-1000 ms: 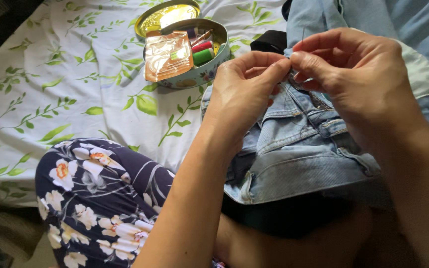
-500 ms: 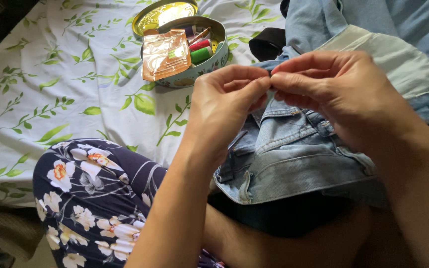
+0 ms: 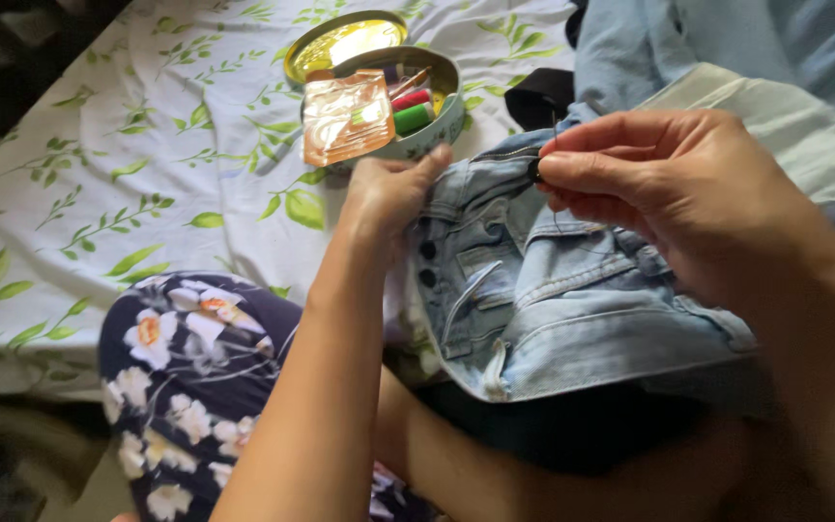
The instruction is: The person sews a button onto the waistband of denim shorts using a needle and thread. They pull the needle through the fabric, trim excess thread with scissors, and continue stitching to secure the button.
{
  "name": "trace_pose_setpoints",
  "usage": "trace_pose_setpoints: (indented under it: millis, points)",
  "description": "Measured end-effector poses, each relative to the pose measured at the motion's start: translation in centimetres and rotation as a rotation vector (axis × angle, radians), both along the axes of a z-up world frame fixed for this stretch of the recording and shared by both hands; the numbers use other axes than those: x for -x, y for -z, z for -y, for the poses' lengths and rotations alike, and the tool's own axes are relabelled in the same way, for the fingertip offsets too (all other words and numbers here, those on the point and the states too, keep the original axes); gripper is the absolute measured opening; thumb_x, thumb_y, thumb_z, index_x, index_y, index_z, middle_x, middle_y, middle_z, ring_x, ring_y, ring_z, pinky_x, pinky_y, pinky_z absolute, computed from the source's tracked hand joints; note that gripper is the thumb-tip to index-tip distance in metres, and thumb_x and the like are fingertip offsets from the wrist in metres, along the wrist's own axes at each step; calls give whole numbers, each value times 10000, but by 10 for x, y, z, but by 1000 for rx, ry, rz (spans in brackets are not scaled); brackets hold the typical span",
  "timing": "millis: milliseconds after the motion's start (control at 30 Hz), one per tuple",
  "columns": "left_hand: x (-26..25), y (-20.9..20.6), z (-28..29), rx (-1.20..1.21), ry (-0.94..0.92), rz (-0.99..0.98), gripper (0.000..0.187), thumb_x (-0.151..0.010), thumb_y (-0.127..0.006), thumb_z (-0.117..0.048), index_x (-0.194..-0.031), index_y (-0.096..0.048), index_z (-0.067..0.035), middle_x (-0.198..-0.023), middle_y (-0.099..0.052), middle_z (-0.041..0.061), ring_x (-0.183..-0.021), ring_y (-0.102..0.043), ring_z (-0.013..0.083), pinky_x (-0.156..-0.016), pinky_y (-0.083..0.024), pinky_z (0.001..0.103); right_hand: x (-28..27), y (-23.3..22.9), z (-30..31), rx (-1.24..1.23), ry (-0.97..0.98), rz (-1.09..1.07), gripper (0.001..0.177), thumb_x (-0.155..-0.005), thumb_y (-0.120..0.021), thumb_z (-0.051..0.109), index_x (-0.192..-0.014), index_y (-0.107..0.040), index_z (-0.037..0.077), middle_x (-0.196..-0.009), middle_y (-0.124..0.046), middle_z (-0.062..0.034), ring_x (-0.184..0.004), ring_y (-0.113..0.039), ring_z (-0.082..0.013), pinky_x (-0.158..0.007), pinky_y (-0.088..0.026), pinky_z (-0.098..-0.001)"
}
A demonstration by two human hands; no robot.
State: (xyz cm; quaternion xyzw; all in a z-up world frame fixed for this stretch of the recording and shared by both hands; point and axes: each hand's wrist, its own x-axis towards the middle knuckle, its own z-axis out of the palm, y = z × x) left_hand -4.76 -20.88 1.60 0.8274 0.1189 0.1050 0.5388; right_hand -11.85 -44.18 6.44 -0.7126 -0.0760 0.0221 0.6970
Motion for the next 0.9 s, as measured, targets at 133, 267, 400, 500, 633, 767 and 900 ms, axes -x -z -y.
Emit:
trace_pose_setpoints:
  millis: [133,267,400,500,633,767,900]
  points:
    - [-9,6,13,522,213,146,151,-842,-829,-94,-901,-756,25,-688,-594,36,-535,-484,131,-459,-380,298,3,-12,12,-39,43,47,217,-903,-711,120,-1084,-742,4,-1008,-775,-111,-907,-759,-178,-857,-631,-297]
    - [37,1,26,810,442,170,205,-939,-815,-92,-897,-707,77,-728,-602,43,-545,-499,129,-430,-345,247,5,-16,9,-110,17,110,219,-944,-698,135,-1126,-724,17,-1043,-758,-85,-955,-741,-155,-903,-624,-286]
    - [63,-10,39,929,287,76,120,-862,-713,-47,-913,-717,61,-822,-683,64,-706,-670,124,-652,-627,241,4,-4,5,-124,5,78,226,-940,-693,131,-1130,-734,15,-1036,-761,-86,-941,-736,-160,-898,-613,-285]
    - [64,-13,40,863,320,149,130,-872,-711,-27,-944,-707,80,-864,-686,80,-741,-672,139,-668,-612,239,2,6,3,-121,39,71,226,-937,-706,127,-1128,-740,11,-1027,-765,-77,-927,-734,-150,-884,-615,-276]
    - [62,-11,46,870,335,203,194,-908,-719,-47,-1024,-701,108,-872,-670,83,-741,-642,137,-663,-562,239,2,5,-1,-118,56,68,230,-930,-711,122,-1127,-742,6,-1007,-771,-77,-895,-735,-151,-850,-616,-269]
    - [62,-17,51,911,253,213,239,-881,-727,-36,-1064,-688,112,-876,-686,84,-757,-661,146,-697,-572,253,8,0,-4,-79,60,88,230,-938,-704,130,-1129,-741,7,-1004,-771,-76,-905,-742,-141,-842,-615,-255]
    - [72,-28,39,1024,274,165,321,-815,-719,33,-1116,-615,-6,-888,-702,81,-766,-691,159,-709,-583,279,10,-7,-1,-162,-4,124,226,-955,-694,118,-1144,-734,0,-1021,-766,-79,-920,-735,-145,-874,-619,-256]
